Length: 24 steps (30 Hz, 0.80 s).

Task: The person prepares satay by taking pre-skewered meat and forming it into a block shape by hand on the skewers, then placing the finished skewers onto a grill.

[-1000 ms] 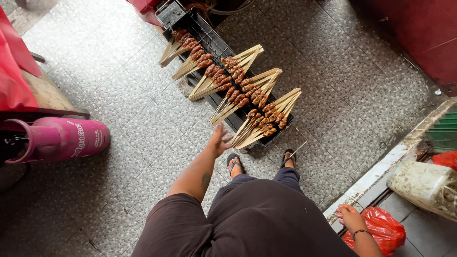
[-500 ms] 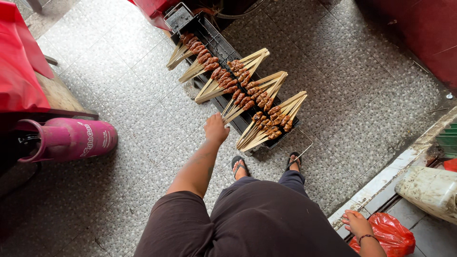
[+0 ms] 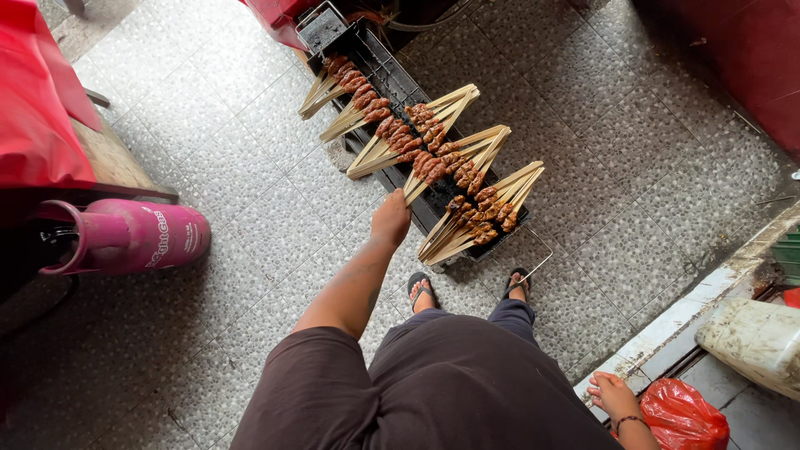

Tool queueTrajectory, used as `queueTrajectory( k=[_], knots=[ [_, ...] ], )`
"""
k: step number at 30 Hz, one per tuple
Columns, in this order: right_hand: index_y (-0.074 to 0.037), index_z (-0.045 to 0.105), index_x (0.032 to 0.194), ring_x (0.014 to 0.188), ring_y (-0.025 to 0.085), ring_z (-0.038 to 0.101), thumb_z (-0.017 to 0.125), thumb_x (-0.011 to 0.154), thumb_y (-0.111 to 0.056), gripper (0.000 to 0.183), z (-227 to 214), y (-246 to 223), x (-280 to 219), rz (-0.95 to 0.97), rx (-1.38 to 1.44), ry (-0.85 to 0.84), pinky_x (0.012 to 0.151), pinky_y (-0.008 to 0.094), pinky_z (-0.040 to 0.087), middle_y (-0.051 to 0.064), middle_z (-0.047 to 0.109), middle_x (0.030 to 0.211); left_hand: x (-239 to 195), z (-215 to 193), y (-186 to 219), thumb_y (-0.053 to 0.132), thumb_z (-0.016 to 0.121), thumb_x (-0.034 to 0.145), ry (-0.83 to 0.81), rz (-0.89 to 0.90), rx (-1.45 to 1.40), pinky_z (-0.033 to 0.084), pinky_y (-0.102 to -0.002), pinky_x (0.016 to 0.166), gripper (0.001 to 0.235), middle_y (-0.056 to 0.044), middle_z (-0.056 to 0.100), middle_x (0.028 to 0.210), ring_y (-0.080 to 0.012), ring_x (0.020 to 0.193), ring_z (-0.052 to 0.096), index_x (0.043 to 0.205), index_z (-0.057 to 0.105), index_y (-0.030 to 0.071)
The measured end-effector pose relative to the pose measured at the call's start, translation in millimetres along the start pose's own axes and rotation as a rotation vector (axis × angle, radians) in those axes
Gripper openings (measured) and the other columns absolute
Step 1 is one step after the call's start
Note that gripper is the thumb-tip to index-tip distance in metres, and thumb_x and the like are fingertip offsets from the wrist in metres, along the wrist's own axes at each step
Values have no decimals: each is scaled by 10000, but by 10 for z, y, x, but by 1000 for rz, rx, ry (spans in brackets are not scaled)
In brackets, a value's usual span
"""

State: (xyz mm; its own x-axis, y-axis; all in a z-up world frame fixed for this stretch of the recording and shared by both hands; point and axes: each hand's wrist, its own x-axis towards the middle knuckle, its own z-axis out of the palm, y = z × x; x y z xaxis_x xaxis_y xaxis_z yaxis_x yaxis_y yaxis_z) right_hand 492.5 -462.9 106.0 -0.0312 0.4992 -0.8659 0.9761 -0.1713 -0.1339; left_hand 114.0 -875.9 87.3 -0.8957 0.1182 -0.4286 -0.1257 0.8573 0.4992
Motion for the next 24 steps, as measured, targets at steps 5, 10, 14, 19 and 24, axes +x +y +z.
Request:
queueTrajectory(
  k=[5, 10, 14, 19, 24],
  knots=[
    [-8, 538, 1348, 1137, 320, 586, 519, 1029, -264, 410, -8, 133, 49, 71, 38, 39, 943, 465, 472, 171, 580, 1318, -119, -131, -17, 120, 382, 978, -463, -168, -966, 280, -208, 356, 211, -6, 461, 642, -85, 455, 346, 967, 566, 18],
    [2, 510, 1382, 1155, 349, 578, 497, 1037, -221, 410, -23, 170, 14, 71, 52, 27, 960, 475, 460, 194, 565, 1345, -25, -236, -63, 140, 445, 828, -748, -365, -1193, 169, -208, 417, 259, 35, 357, 592, -63, 461, 241, 1039, 576, 66],
    [-10, 469, 1430, 1196, 345, 558, 467, 1047, -232, 443, -46, 89, 8, 112, -11, -1, 1015, 488, 437, 175, 535, 1391, 54, -207, -137, 156, 460, 834, -923, -424, -1221, 135, -205, 395, 224, 44, 260, 586, -75, 483, 156, 1024, 552, 84],
    [-26, 530, 1387, 1155, 318, 595, 495, 1020, -277, 447, -273, 31, 178, 75, -106, 25, 958, 466, 475, 140, 584, 1328, 280, 32, -273, 174, 450, 869, -1080, -437, -1240, 148, -176, 360, 262, 48, 306, 586, -46, 438, 201, 1066, 588, 68],
    [-5, 629, 1228, 978, 297, 696, 516, 944, -236, 384, -730, -125, 475, -108, -195, 38, 692, 369, 520, 169, 683, 1109, 188, 57, -281, 177, 611, 812, -941, -546, -1356, 273, -140, 384, 314, -5, 516, 705, -52, 445, 375, 1110, 611, 80]
  ],
)
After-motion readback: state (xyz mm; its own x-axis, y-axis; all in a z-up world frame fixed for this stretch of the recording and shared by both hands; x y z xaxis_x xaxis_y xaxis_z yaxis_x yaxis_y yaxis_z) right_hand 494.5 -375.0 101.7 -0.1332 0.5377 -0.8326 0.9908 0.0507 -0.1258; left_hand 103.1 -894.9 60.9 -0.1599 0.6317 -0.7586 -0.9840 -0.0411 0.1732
